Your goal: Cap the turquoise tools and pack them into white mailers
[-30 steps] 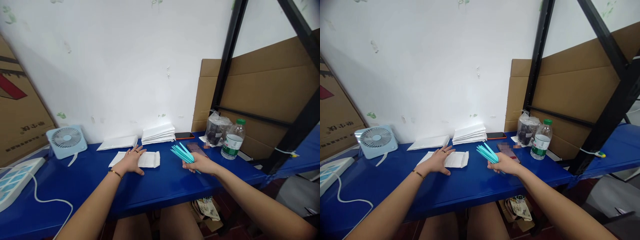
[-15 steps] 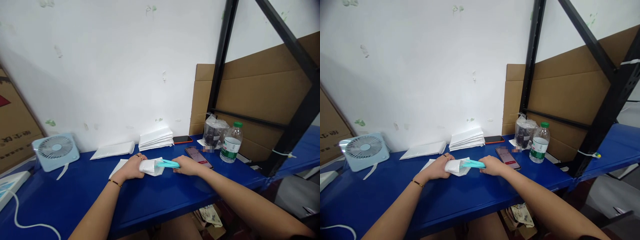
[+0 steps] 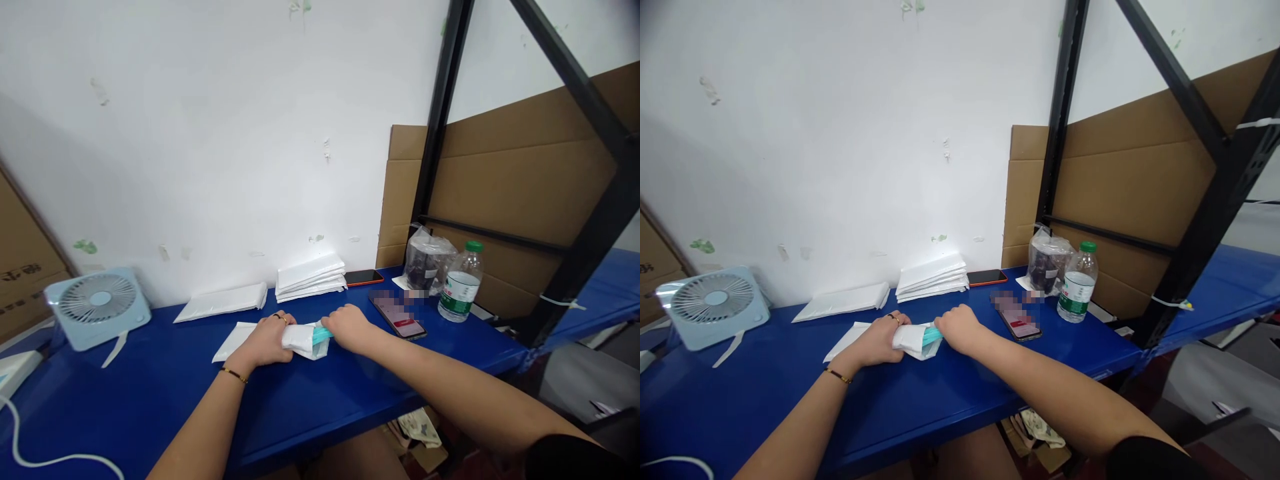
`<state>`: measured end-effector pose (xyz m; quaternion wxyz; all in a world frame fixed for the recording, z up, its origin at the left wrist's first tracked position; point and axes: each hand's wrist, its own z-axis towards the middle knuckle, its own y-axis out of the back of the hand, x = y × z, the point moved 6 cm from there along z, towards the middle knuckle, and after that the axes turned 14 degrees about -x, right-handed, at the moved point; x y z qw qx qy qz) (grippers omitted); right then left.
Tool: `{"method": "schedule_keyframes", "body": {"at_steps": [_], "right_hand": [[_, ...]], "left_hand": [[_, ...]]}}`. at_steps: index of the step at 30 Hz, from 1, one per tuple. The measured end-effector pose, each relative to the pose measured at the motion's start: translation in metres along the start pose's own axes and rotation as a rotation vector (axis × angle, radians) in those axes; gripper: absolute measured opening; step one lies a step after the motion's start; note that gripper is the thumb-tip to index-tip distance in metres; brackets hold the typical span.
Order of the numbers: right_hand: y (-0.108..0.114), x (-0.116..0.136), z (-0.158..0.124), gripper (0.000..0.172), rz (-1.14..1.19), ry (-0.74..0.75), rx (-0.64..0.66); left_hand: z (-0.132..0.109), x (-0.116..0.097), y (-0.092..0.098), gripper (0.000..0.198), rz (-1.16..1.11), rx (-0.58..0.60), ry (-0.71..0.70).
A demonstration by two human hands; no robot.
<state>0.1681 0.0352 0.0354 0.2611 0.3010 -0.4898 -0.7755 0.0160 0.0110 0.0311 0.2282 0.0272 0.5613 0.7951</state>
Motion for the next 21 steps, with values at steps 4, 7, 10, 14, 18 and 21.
{"method": "schedule_keyframes", "body": {"at_steps": [4, 7, 10, 14, 18, 21], "right_hand": [[-0.003, 0.018, 0.018, 0.032, 0.083, -0.087, 0.003], [-0.005, 0.017, 0.025, 0.052, 0.257, -0.071, 0.049], [-0.002, -0.001, 0.011, 0.086, 0.633, -0.072, 0.047], [-0.018, -0.045, -0.034, 0.07, 1.254, -0.667, -0.241], [-0.046, -0.037, -0.064, 0.06, 1.517, -1.158, -0.582], [-0.052, -0.006, -0.053, 0.062, 1.615, -1.221, -0.58]], "left_hand": [[0.001, -0.002, -0.007, 0.044, 0.044, 0.013, 0.014], [-0.002, -0.001, -0.008, 0.052, 0.066, -0.003, 0.02], [-0.011, 0.014, 0.002, 0.083, 0.046, -0.047, 0.059], [-0.027, 0.061, 0.025, 0.084, -0.075, -0.181, 0.284], [-0.044, 0.107, 0.033, 0.073, -0.09, -0.318, 0.725], [-0.044, 0.105, 0.024, 0.069, -0.163, -0.268, 0.765]]}}
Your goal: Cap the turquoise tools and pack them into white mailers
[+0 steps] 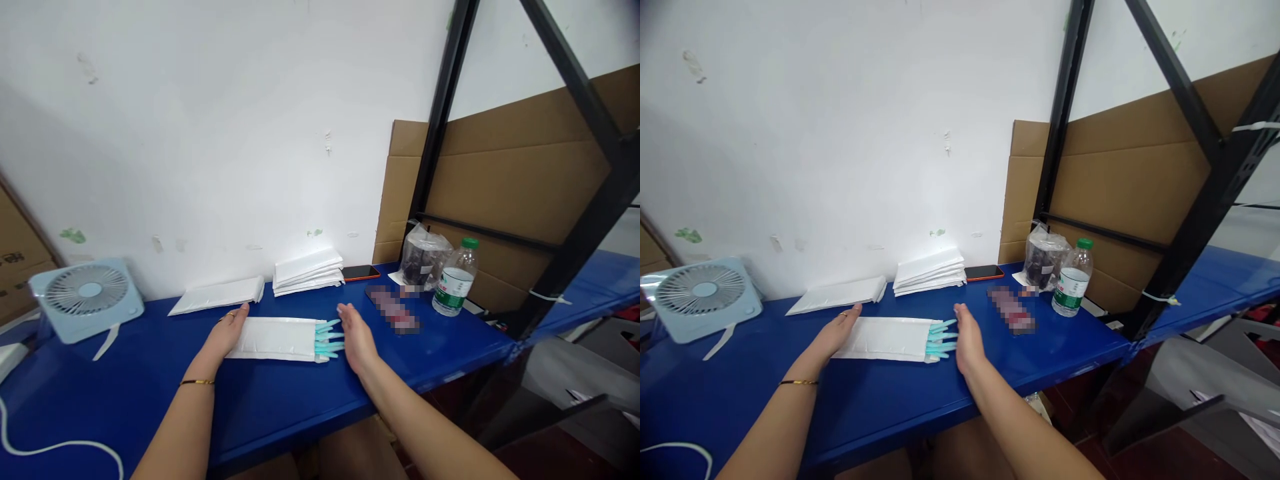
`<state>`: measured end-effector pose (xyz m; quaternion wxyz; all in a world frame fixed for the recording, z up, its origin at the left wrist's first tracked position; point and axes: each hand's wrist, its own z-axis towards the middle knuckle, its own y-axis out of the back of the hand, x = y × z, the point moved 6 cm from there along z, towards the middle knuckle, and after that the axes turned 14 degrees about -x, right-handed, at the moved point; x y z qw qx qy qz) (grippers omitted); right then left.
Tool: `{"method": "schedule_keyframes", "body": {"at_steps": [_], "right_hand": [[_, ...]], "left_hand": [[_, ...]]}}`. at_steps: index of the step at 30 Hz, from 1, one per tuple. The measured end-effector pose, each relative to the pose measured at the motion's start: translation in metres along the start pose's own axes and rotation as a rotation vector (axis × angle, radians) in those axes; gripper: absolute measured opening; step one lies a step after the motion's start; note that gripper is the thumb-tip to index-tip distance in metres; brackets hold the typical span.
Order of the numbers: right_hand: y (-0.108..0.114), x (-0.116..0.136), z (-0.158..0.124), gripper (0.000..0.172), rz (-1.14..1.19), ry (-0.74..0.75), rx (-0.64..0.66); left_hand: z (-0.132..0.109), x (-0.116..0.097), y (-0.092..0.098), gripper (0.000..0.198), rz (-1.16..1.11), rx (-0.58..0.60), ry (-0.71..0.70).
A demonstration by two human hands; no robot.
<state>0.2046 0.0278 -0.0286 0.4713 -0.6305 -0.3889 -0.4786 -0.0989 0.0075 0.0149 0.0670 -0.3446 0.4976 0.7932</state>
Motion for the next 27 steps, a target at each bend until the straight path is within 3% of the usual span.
{"method": "schedule_keyframes", "body": {"at_steps": [3, 7, 9, 13, 16, 18, 21, 24, 27], "right_hand": [[-0.023, -0.001, -0.015, 0.065, -0.011, -0.019, 0.127], [-0.015, 0.002, -0.012, 0.065, -0.045, 0.073, -0.061], [-0.018, -0.003, -0.012, 0.064, -0.032, 0.051, -0.071], [-0.026, 0.006, -0.018, 0.054, -0.022, 0.137, 0.126], [-0.006, 0.037, -0.025, 0.032, -0.244, 0.447, 0.234], [0.005, 0.051, -0.034, 0.02, -0.413, 0.637, 0.419], [0.008, 0.046, -0.053, 0.015, -0.607, 0.734, 0.719], [-0.003, 0.033, -0.061, 0.011, -0.677, 0.753, 0.715], [-0.016, 0.027, -0.064, 0.012, -0.669, 0.798, 0.712]], "left_hand": [[-0.007, -0.007, -0.004, 0.068, 0.008, 0.028, -0.028], [-0.01, -0.009, -0.002, 0.068, -0.056, -0.002, -0.003], [-0.01, -0.011, -0.006, 0.066, -0.112, 0.023, -0.014], [-0.01, -0.018, -0.011, 0.069, -0.028, 0.041, -0.115], [-0.023, -0.026, -0.002, 0.066, 0.081, -0.071, -0.233], [-0.042, -0.036, -0.002, 0.063, 0.055, -0.063, -0.339], [-0.075, -0.049, -0.016, 0.06, 0.091, 0.049, -0.404], [-0.093, -0.053, -0.032, 0.059, 0.141, 0.107, -0.365], [-0.096, -0.053, -0.039, 0.062, 0.138, 0.149, -0.408]]}}
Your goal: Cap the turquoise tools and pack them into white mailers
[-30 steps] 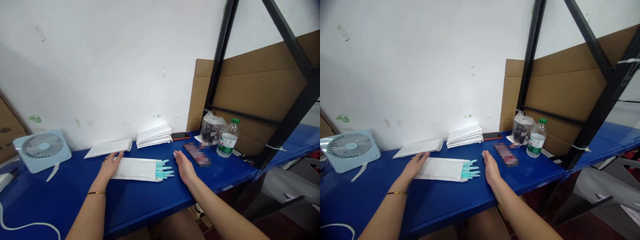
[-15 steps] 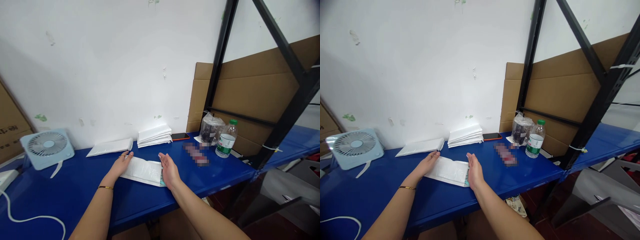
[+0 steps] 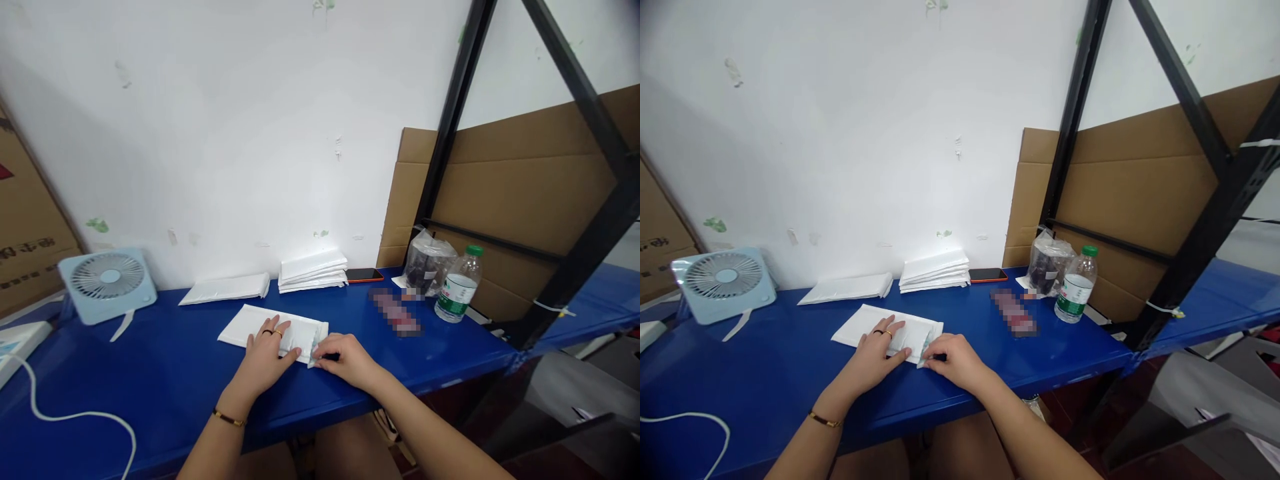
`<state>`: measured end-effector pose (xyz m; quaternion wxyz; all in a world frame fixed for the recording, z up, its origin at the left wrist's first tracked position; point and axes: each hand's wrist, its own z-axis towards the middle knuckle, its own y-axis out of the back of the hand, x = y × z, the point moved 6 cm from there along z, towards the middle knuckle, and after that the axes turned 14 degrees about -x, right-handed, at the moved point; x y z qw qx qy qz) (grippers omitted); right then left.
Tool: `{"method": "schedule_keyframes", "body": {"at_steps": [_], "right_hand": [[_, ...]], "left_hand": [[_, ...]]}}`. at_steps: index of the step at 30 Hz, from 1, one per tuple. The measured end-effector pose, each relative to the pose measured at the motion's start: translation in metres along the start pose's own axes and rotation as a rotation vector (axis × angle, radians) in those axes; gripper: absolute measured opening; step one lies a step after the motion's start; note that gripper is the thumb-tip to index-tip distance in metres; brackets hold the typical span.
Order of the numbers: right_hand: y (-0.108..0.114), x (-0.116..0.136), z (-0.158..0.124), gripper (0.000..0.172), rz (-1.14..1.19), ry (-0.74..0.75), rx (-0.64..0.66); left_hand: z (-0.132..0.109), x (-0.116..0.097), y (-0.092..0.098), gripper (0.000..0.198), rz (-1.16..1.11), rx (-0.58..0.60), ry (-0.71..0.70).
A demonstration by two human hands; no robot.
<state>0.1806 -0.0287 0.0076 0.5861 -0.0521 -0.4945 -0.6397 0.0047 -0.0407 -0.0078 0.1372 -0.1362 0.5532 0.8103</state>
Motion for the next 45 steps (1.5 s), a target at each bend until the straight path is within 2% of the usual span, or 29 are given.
{"method": "schedule_keyframes", "body": {"at_steps": [2, 4, 7, 9, 12, 16, 18, 20, 22, 25, 27, 29, 33, 36, 38, 40, 42, 45], "right_hand": [[0.001, 0.0, 0.004, 0.016, -0.005, 0.055, 0.024], [0.012, -0.005, 0.01, 0.024, -0.1, 0.111, -0.017], [0.021, -0.015, 0.019, 0.035, -0.265, 0.199, -0.006], [0.016, -0.02, 0.022, 0.031, -0.304, 0.246, 0.065], [0.007, -0.018, 0.024, 0.026, -0.344, 0.315, 0.135], [0.007, -0.001, 0.024, 0.021, -0.351, 0.362, 0.217], [0.019, 0.017, 0.029, 0.018, -0.344, 0.378, 0.149], [0.036, 0.04, 0.038, 0.015, -0.325, 0.404, 0.019], [0.051, 0.063, 0.05, 0.013, -0.293, 0.439, -0.066], [0.069, 0.087, 0.071, 0.011, -0.306, 0.449, -0.176], [0.078, 0.097, 0.084, 0.01, -0.339, 0.466, -0.218], [0.085, 0.103, 0.096, 0.009, -0.355, 0.479, -0.256], [0.098, 0.107, 0.115, 0.01, -0.293, 0.451, -0.335], [0.108, 0.105, 0.13, 0.01, -0.208, 0.388, -0.378], [0.115, 0.101, 0.142, 0.011, -0.158, 0.334, -0.397], [0.121, 0.095, 0.157, 0.01, -0.126, 0.289, -0.394], [0.127, 0.089, 0.171, 0.008, -0.106, 0.251, -0.399], [0.142, 0.085, 0.185, 0.008, -0.041, 0.207, -0.491]], "left_hand": [[-0.001, 0.003, 0.0, 0.068, -0.013, 0.025, -0.02], [-0.004, 0.003, 0.004, 0.073, -0.024, 0.026, -0.034], [-0.015, -0.013, 0.014, 0.075, -0.068, -0.033, -0.097], [-0.025, -0.027, 0.018, 0.066, -0.122, -0.075, -0.125], [-0.04, -0.04, 0.016, 0.04, -0.177, -0.106, -0.112], [-0.051, -0.043, 0.015, 0.027, -0.13, -0.187, -0.149], [-0.051, -0.047, 0.024, 0.021, -0.077, -0.271, -0.228], [-0.047, -0.056, 0.043, 0.011, -0.034, -0.398, -0.31], [-0.039, -0.067, 0.073, 0.012, -0.016, -0.55, -0.341], [-0.024, -0.085, 0.117, 0.015, -0.032, -0.667, -0.347], [-0.012, -0.093, 0.14, 0.018, -0.041, -0.679, -0.322], [-0.001, -0.099, 0.154, 0.026, -0.029, -0.66, -0.296], [0.02, -0.101, 0.162, 0.03, 0.1, -0.639, -0.251], [0.043, -0.092, 0.163, 0.032, 0.104, -0.6, -0.214], [0.063, -0.082, 0.166, 0.037, 0.022, -0.611, -0.156], [0.085, -0.075, 0.171, 0.034, -0.123, -0.627, -0.148], [0.108, -0.073, 0.172, 0.03, -0.23, -0.57, -0.128], [0.128, -0.077, 0.178, 0.028, -0.38, -0.557, -0.071]]}}
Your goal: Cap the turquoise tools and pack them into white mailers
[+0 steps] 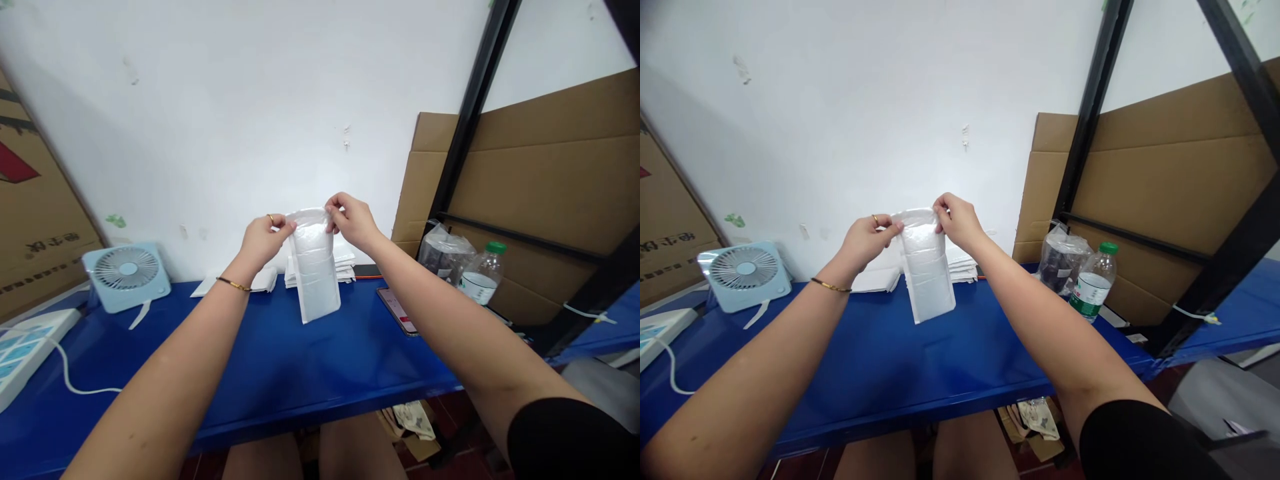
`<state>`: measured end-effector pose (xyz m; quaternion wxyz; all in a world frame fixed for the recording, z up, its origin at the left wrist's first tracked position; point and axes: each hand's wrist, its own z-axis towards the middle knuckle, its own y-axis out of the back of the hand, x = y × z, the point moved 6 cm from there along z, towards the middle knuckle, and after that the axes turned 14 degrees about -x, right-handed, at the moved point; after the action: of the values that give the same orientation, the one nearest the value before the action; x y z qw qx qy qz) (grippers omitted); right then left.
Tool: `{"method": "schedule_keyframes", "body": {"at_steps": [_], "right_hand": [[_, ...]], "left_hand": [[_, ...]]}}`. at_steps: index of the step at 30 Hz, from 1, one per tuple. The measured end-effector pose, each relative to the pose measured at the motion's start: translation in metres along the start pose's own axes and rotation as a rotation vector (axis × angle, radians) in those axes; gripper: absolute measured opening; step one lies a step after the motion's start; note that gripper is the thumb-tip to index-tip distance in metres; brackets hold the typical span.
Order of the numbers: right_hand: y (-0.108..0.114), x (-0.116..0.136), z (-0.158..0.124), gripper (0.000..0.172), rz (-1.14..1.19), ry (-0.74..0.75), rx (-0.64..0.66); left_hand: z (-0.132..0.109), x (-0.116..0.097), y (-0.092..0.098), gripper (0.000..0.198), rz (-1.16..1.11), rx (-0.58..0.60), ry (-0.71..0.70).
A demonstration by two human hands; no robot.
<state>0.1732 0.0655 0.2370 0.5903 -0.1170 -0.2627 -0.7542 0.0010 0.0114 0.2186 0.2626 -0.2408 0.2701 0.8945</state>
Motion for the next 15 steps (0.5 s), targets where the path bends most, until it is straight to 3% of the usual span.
{"method": "schedule_keyframes", "body": {"at_steps": [3, 5, 7, 10, 13, 15], "right_hand": [[0.016, 0.009, -0.006, 0.01, 0.092, 0.025, -0.076], [0.03, 0.022, -0.031, 0.01, 0.133, 0.063, -0.071], [0.04, 0.034, -0.072, 0.011, 0.106, 0.102, 0.006], [0.041, 0.04, -0.152, 0.005, 0.071, 0.097, 0.289], [0.034, 0.025, -0.222, 0.01, 0.087, -0.113, 0.473], [0.027, 0.014, -0.253, 0.009, 0.081, -0.233, 0.53]], "left_hand": [[-0.005, -0.013, 0.003, 0.024, -0.158, -0.039, -0.002], [-0.029, -0.017, 0.01, 0.024, -0.192, -0.05, -0.002], [-0.069, -0.011, 0.015, 0.025, -0.137, -0.003, 0.014], [-0.148, 0.003, 0.013, 0.02, -0.107, 0.182, -0.015], [-0.22, 0.025, 0.004, 0.015, -0.071, 0.362, 0.028], [-0.252, 0.038, -0.001, 0.022, -0.009, 0.422, 0.034]]}}
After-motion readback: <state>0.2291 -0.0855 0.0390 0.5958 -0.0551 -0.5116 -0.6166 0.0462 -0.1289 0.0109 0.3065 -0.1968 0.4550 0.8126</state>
